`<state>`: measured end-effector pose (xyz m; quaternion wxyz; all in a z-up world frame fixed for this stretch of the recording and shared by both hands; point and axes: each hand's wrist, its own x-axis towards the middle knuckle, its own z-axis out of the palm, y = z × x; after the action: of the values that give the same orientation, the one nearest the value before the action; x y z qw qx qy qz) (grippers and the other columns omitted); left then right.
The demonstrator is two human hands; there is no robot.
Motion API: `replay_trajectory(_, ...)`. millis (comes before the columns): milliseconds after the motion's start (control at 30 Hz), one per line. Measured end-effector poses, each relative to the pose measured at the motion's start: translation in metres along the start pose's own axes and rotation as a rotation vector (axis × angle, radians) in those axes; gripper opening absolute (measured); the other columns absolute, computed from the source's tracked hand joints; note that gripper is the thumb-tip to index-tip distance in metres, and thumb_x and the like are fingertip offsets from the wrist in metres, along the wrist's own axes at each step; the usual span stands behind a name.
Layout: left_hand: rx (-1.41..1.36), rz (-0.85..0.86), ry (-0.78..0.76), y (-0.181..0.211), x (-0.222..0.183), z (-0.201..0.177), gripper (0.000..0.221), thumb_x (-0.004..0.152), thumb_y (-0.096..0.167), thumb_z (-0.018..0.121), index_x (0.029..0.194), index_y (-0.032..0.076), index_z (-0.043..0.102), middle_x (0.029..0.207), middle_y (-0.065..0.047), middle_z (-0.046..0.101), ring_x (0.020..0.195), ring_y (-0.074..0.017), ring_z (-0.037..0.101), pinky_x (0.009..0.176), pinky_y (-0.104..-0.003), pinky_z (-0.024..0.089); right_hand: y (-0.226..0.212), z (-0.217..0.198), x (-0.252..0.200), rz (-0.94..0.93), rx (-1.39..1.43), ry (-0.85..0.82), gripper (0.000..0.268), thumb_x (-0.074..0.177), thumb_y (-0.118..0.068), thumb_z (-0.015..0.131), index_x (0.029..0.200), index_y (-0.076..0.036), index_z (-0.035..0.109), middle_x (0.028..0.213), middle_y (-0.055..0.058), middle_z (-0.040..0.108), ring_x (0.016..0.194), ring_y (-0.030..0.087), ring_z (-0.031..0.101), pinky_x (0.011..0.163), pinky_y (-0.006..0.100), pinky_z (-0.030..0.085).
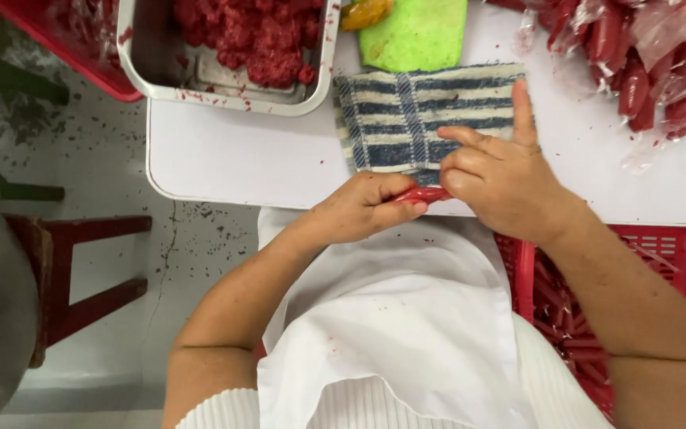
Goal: Manually twisting and tying off individual sausage links from a long plastic casing filled with meat
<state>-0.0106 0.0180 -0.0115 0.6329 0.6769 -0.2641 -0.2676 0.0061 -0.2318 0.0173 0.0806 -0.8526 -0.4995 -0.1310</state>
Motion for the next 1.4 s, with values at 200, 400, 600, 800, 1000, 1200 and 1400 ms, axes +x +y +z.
replay_trajectory(200,-0.365,-0.162,-0.179,-0.008,-0.025,-0.024,0.024,0.1,0.026,0.059,0.082,0.012,0.052,0.066,0.002,0.049,0.054,-0.0069,0.045,0.046,-0.021,0.037,0.0,0.0,0.016,-0.08,0.058,-0.037,0.032,0.102,0.011,0.053,0.078,-0.011,0.057,0.084,0.0,0.064,0.107,0.03,0.078,0.125,0.069,0.004)
replay_trajectory(400,-0.375,-0.186,0.183,-0.012,-0.022,-0.008,0.023,0.095,0.035,0.062,0.085,0.019,0.049,0.075,0.003,0.056,0.061,-0.005,0.05,0.045,-0.021,0.04,0.0,0.006,0.066,-0.331,-0.372,0.068,0.027,0.112,-0.014,0.052,0.09,-0.021,0.066,0.088,-0.007,0.061,0.125,0.02,0.069,0.129,0.066,0.009)
replay_trajectory(600,0.265,0.078,0.268,0.031,-0.082,-0.044,0.038,0.105,0.035,0.047,0.077,0.011,0.04,0.065,0.0,0.036,0.061,-0.0159,0.035,0.059,-0.034,0.035,0.058,-0.009,0.062,-0.468,-0.352,0.162,0.036,0.114,-0.012,0.057,0.081,-0.025,0.059,0.091,-0.007,0.07,0.131,0.033,0.077,0.129,0.066,-0.011)
replay_trajectory(800,-0.037,0.258,0.265,-0.006,-0.135,-0.065,0.031,0.105,0.03,0.05,0.099,0.005,0.067,0.094,-0.006,0.069,0.079,-0.017,0.066,0.071,-0.027,0.052,0.137,0.035,0.066,-0.164,-1.433,0.569,0.063,0.105,-0.063,0.045,0.127,-0.005,0.054,0.123,0.013,0.055,0.115,0.027,0.05,0.105,0.044,0.031)
replay_trajectory(1000,-0.326,0.368,0.219,-0.012,-0.12,-0.054,0.037,0.107,0.036,0.05,0.106,0.002,0.064,0.087,-0.006,0.068,0.061,-0.0125,0.049,0.055,-0.026,0.042,0.036,0.055,0.217,0.357,0.078,-0.038,0.071,0.11,-0.043,0.079,0.158,-0.049,0.027,0.169,0.02,0.015,0.155,0.035,0.006,0.11,0.081,-0.002)
replay_trajectory(1200,-0.829,0.199,0.34,-0.051,-0.058,-0.02,0.034,0.107,0.025,0.046,0.092,-0.002,0.061,0.046,-0.005,0.042,0.039,-0.016,0.044,0.041,-0.029,0.045,-0.03,0.072,0.142,0.063,1.3,0.235,0.047,0.095,-0.038,0.052,0.083,-0.001,0.077,0.144,0.025,0.047,0.144,0.039,0.041,0.125,0.06,0.019)
replay_trajectory(1400,-0.892,0.066,0.246,-0.048,-0.029,-0.002,0.024,0.103,0.022,0.058,0.093,0.002,0.063,0.052,-0.015,0.057,0.037,-0.019,0.057,0.05,-0.038,0.058,-0.042,0.071,0.095,0.298,1.654,0.547,0.052,0.106,-0.045,0.046,0.067,-0.012,0.045,0.082,0.014,0.057,0.102,0.043,0.069,0.12,0.058,0.03)
